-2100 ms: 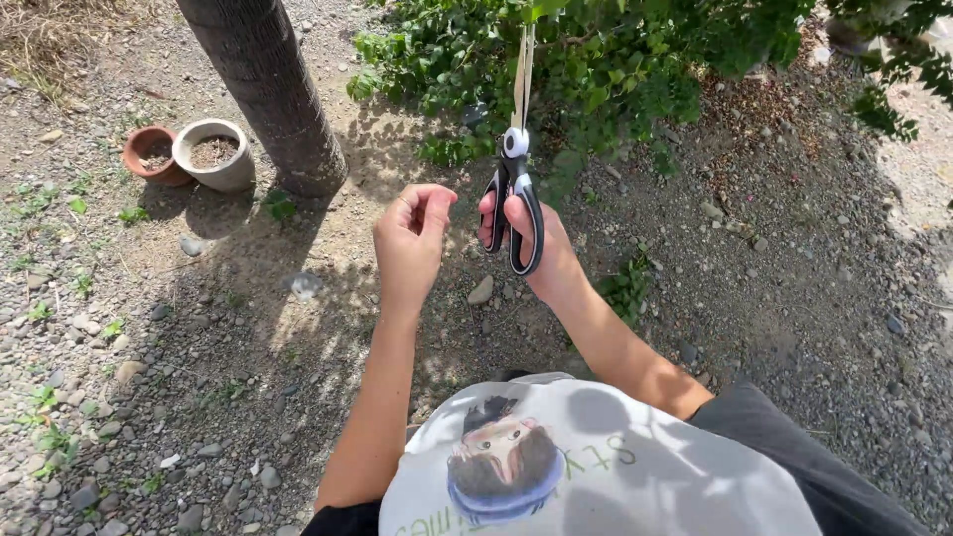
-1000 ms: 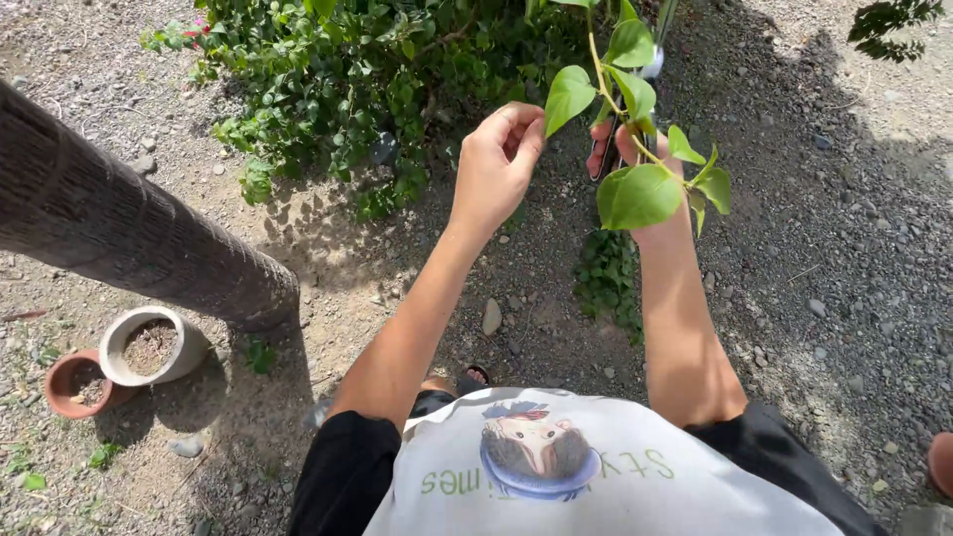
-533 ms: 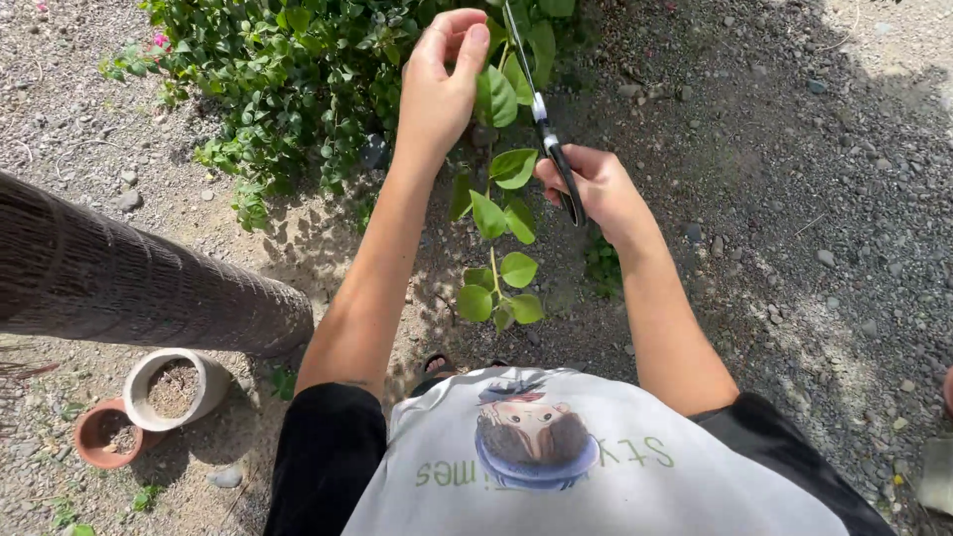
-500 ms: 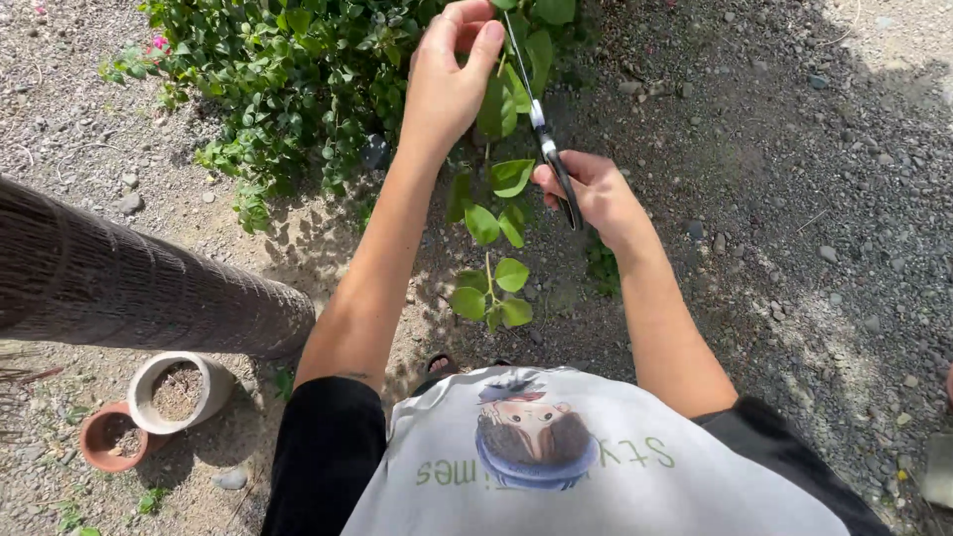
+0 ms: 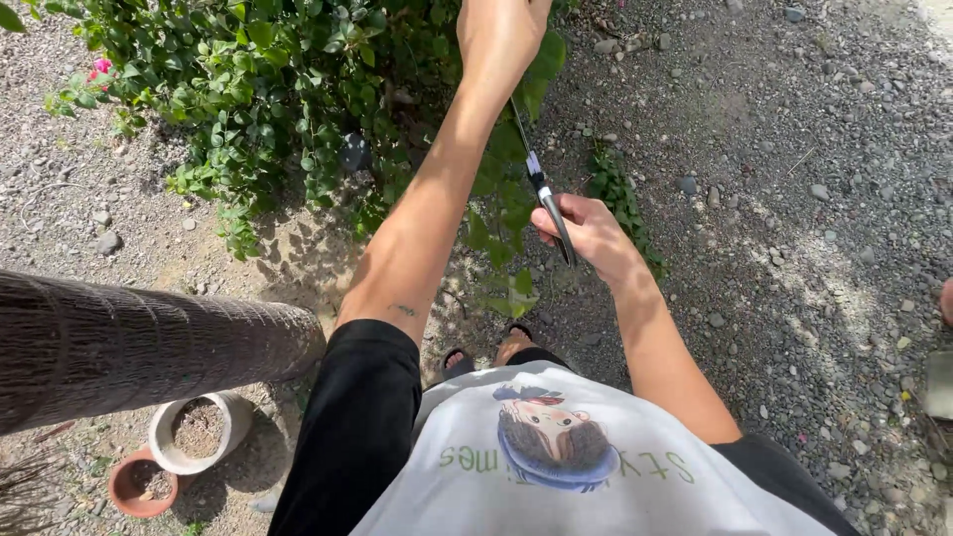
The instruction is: Pruning and trimming leaves and branches of a bush with gardening shears.
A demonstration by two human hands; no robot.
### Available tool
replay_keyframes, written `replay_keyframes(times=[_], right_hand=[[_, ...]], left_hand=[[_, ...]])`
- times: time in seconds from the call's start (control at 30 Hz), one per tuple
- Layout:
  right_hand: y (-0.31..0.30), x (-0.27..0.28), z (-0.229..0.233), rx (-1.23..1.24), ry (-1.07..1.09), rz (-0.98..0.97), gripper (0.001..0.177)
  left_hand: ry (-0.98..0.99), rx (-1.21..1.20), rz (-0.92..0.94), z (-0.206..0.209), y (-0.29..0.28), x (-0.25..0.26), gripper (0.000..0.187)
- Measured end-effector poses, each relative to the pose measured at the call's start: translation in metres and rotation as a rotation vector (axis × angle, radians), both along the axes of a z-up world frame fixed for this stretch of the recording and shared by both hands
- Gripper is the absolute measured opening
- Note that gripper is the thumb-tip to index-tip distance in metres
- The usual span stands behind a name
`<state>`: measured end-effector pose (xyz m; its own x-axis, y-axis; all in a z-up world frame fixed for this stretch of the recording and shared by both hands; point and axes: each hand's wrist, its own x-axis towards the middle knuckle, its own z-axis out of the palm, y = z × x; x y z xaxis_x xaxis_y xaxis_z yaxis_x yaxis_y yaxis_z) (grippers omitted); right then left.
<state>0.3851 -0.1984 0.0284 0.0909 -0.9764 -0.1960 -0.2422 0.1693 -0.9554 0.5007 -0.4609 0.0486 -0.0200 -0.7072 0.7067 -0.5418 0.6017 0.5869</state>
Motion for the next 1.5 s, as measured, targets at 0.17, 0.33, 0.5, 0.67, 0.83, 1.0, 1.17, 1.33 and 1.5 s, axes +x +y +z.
replay_keyframes(times=[0.17,0.33,0.5,0.67,0.83,1.0,1.17,1.33,1.5], right_hand=[[0.004,-0.044,-0.009,0.134,-0.144,-0.044,0.032],[-0.034,-0.079,-0.014,0.115,-0.272,-0.098,0.030],[-0.066,-0.070,-0.030,0.258,-0.166,-0.053,0.026],[-0.066,-0.065,-0.049,0.194,-0.125,0.168,0.030],[-0.076,-0.054,-0.034,0.169,-0.142,0.153,0.039],[-0.073,-0.050,-0.034,0.128,-0.156,0.142,0.046],[-0.067,-0.036,-0.015,0.165,-0.177,-0.016,0.045],[-0.067,-0.044,-0.013,0.139,-0.007,-0.032,0.048],[-0.066,-0.053,-0.006,0.194,0.090,-0.097,0.044]], left_hand=[[0.077,0.179,0.014,0.021,0.057,0.024,0.023],[-0.045,0.230,0.061,-0.010,0.099,0.051,0.018],[-0.158,0.295,0.109,-0.045,0.130,0.069,0.014],[-0.093,0.304,0.107,-0.057,0.153,0.079,0.011],[-0.077,0.316,0.060,-0.060,0.168,0.082,0.011],[-0.095,0.327,-0.001,-0.062,0.173,0.084,0.011],[-0.140,0.356,-0.061,-0.080,0.172,0.081,0.013],[-0.165,0.399,-0.088,-0.086,0.172,0.083,0.013],[-0.190,0.347,-0.062,-0.100,0.168,0.085,0.013]])
